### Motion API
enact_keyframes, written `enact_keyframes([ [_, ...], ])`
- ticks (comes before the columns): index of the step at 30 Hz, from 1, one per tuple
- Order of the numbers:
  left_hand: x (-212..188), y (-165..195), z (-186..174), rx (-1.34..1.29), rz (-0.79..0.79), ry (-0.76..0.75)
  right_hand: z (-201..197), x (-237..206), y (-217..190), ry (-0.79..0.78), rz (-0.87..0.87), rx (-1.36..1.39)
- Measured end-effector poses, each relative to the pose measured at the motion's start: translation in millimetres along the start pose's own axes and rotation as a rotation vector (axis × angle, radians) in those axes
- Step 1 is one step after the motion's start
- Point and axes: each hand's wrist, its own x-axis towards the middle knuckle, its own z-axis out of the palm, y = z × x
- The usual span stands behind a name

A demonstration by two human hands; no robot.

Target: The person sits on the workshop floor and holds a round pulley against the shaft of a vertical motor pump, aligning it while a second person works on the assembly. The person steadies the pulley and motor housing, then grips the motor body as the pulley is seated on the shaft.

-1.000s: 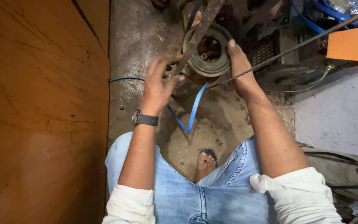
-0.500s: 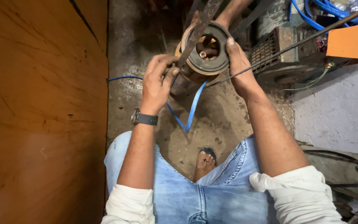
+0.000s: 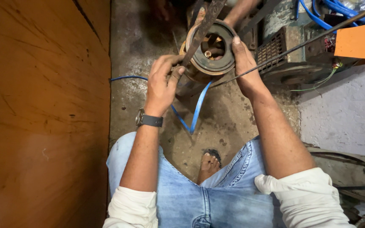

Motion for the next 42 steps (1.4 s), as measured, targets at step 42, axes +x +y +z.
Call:
enact_keyframes([
  [42, 11.4, -15.5, 23.7, -0.188, 0.054, -0.13, 22.3, 10.8, -21.4, -0.033, -0.079, 0.477],
])
